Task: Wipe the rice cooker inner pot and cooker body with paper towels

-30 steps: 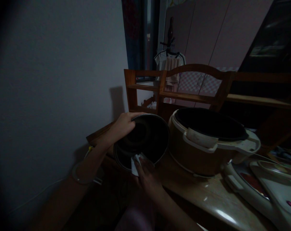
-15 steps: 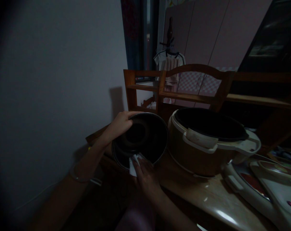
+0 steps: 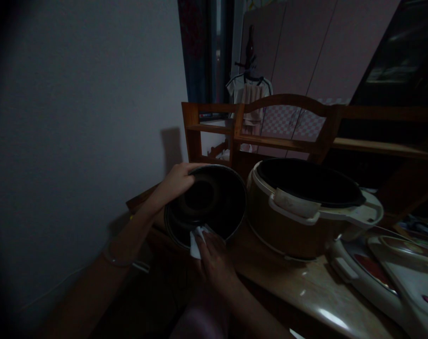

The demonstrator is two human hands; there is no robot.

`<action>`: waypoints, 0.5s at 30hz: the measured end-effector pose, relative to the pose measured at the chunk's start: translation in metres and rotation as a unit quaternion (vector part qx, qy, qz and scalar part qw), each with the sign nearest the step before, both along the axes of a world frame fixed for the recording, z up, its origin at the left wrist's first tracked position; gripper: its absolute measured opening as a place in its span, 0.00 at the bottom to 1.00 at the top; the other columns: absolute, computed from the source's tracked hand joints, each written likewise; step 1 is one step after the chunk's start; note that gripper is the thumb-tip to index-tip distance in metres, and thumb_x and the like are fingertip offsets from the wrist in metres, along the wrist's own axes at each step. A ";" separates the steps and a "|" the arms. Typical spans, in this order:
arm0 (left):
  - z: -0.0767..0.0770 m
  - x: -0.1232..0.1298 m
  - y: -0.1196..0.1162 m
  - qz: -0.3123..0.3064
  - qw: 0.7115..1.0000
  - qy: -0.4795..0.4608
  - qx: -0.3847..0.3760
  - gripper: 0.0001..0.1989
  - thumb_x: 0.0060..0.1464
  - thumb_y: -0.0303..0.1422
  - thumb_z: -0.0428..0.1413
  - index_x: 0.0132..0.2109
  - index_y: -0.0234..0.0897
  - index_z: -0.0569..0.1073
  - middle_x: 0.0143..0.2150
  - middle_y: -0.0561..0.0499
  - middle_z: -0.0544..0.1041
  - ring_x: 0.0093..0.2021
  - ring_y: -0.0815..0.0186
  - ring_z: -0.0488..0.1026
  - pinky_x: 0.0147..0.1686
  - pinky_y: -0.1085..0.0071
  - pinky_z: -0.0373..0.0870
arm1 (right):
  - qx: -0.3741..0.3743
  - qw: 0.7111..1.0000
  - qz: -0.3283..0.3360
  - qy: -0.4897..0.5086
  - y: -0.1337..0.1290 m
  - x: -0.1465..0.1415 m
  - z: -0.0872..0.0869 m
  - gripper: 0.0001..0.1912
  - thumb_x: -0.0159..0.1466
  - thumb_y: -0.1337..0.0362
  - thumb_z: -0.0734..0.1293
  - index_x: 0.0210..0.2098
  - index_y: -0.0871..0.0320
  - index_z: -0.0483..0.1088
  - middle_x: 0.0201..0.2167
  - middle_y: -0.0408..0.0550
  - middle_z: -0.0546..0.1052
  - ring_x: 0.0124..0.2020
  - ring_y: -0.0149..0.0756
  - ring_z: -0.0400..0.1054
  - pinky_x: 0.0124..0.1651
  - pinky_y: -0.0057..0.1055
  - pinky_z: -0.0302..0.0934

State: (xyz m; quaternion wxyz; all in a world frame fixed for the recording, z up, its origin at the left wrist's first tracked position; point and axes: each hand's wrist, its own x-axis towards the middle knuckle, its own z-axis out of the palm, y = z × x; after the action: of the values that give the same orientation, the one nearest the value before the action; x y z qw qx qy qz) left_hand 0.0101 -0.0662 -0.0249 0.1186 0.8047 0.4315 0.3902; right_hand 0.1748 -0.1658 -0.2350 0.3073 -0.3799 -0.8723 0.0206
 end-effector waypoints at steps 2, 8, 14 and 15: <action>-0.002 -0.002 0.002 -0.001 1.000 -0.002 -0.002 0.33 0.45 0.19 0.48 0.56 0.47 0.77 0.52 0.56 0.80 0.54 0.62 0.76 0.58 0.67 0.69 | 0.008 1.000 0.000 -0.008 0.002 0.000 -0.002 0.37 0.65 0.72 0.61 0.71 0.58 0.48 0.65 0.59 0.65 0.66 0.49 0.57 0.65 0.52 0.59; -0.004 -0.018 0.014 -0.055 0.998 -0.001 -0.014 0.31 0.48 0.22 0.48 0.59 0.42 0.75 0.55 0.53 0.79 0.55 0.63 0.76 0.60 0.64 0.67 | 0.051 0.998 0.012 -0.037 0.009 -0.002 -0.003 0.37 0.61 0.75 0.61 0.69 0.63 0.52 0.63 0.61 0.67 0.63 0.50 0.62 0.63 0.50 0.61; 0.006 -0.030 0.020 -0.105 0.991 0.038 -0.074 0.28 0.53 0.31 0.54 0.62 0.37 0.71 0.60 0.48 0.75 0.59 0.59 0.72 0.63 0.60 0.63 | 0.071 0.997 -0.002 -0.041 0.008 -0.005 0.009 0.34 0.60 0.78 0.60 0.66 0.64 0.59 0.59 0.61 0.71 0.58 0.48 0.66 0.61 0.47 0.64; 0.008 -0.030 0.018 -0.109 0.990 0.035 -0.078 0.29 0.53 0.33 0.55 0.63 0.37 0.69 0.63 0.47 0.72 0.62 0.58 0.69 0.65 0.59 0.60 | 0.068 0.997 -0.004 -0.045 0.007 -0.005 0.010 0.33 0.60 0.78 0.60 0.66 0.64 0.59 0.58 0.61 0.72 0.58 0.48 0.66 0.60 0.47 0.65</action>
State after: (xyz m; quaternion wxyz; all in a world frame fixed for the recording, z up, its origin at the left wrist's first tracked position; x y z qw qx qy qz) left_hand -0.0195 -0.0479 -0.0173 0.2081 0.8484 0.3739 0.3117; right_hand 0.1696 -0.1590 -0.2247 0.2929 -0.3625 -0.8829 -0.0575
